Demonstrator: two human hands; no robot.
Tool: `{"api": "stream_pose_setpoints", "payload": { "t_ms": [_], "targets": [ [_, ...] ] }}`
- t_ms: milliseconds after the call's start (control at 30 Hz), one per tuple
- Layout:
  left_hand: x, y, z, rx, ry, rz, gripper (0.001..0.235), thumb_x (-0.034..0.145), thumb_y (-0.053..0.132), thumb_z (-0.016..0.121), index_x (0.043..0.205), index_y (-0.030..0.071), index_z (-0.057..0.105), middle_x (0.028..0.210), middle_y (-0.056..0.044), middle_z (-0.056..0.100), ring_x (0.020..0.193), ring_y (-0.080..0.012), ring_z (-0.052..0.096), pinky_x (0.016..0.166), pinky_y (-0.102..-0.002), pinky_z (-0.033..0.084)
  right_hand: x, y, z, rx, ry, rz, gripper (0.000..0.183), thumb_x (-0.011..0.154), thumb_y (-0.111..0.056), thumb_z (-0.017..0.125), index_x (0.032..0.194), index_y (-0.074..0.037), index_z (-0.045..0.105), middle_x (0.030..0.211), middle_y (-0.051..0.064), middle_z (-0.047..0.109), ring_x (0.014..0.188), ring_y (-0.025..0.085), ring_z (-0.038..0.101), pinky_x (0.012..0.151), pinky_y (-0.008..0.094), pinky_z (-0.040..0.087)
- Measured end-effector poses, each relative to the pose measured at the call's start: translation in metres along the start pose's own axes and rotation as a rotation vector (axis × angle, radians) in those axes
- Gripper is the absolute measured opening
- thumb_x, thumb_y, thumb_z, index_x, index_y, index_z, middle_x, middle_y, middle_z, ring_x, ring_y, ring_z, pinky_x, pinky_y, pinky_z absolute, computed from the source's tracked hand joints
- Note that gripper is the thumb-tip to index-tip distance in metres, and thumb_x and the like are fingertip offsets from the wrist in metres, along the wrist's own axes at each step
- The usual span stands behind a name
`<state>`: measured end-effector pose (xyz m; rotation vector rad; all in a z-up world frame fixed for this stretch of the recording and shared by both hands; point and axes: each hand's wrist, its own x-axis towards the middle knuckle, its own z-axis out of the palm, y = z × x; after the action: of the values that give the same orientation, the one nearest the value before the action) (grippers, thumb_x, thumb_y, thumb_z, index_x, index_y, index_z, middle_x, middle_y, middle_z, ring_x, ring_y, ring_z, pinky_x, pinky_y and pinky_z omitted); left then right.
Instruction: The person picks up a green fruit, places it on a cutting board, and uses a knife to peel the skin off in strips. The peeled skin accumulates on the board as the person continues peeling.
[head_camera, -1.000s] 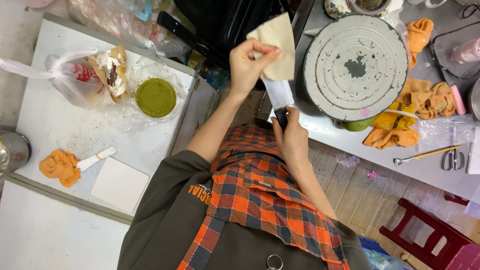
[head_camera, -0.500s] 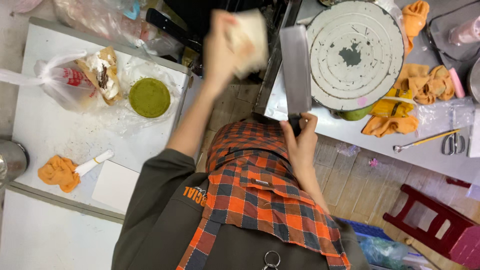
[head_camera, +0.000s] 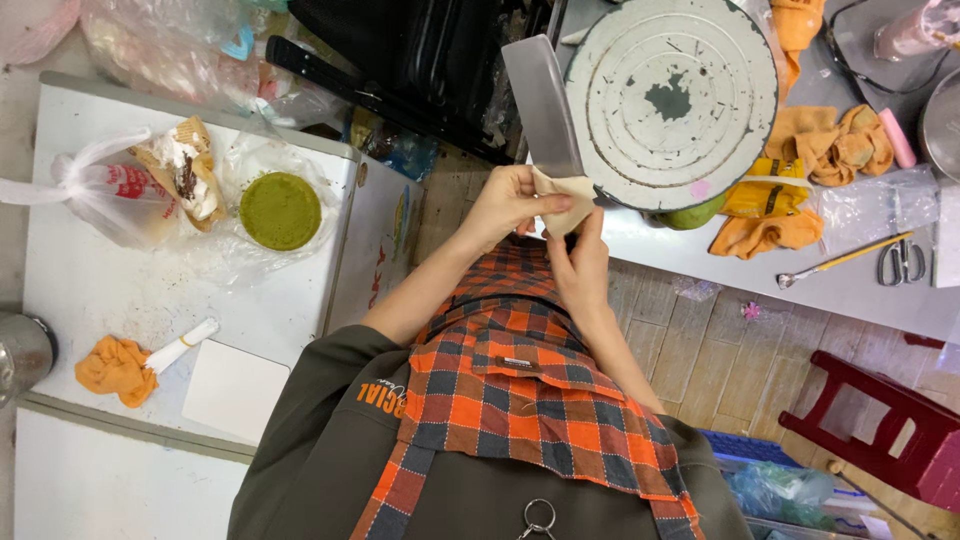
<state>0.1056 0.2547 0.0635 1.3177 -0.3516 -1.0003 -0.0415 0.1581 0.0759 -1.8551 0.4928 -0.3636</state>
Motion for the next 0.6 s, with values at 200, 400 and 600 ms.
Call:
{"api": "stream_pose_setpoints", "payload": {
  "t_ms": [200, 400, 600],
  "targets": [
    [0.027, -0.008, 0.042, 0.17, 0.187, 0.284, 0.019, 0.088, 0.01, 0.084, 0.097, -0.007, 0.081, 0.082, -0.01, 0.08, 0.067, -0.0071, 0.07, 0.056, -0.02, 0.053, 0.001, 0.006, -0.016, -0.147, 0.0, 0.075, 0.039, 0.1, -0.018, 0.07, 0.122, 0.001, 0.044, 0.092, 0.023, 0.072, 0.083, 0.037, 0.075, 0.068, 0.039, 0.056],
    [0.071, 0.003, 0.073, 0.034, 0.165, 0.393, 0.019, 0.09, 0.005, 0.079, 0.105, -0.006, 0.077, 0.096, -0.009, 0.08, 0.082, -0.0106, 0.075, 0.072, -0.024, 0.062, 0.002, 0.014, -0.068, -0.194, 0.047, 0.014, 0.04, 0.1, -0.018, 0.072, 0.124, 0.002, 0.046, 0.101, 0.023, 0.074, 0.088, 0.037, 0.076, 0.07, 0.038, 0.058],
    [0.104, 0.013, 0.102, -0.076, 0.237, 0.27, 0.013, 0.088, 0.002, 0.078, 0.099, -0.006, 0.077, 0.087, -0.012, 0.079, 0.073, -0.0148, 0.076, 0.064, -0.026, 0.062, -0.014, 0.037, -0.12, -0.212, 0.044, 0.02, 0.041, 0.099, -0.016, 0.072, 0.125, 0.002, 0.046, 0.103, 0.023, 0.075, 0.09, 0.037, 0.076, 0.071, 0.039, 0.058]
  ]
}}
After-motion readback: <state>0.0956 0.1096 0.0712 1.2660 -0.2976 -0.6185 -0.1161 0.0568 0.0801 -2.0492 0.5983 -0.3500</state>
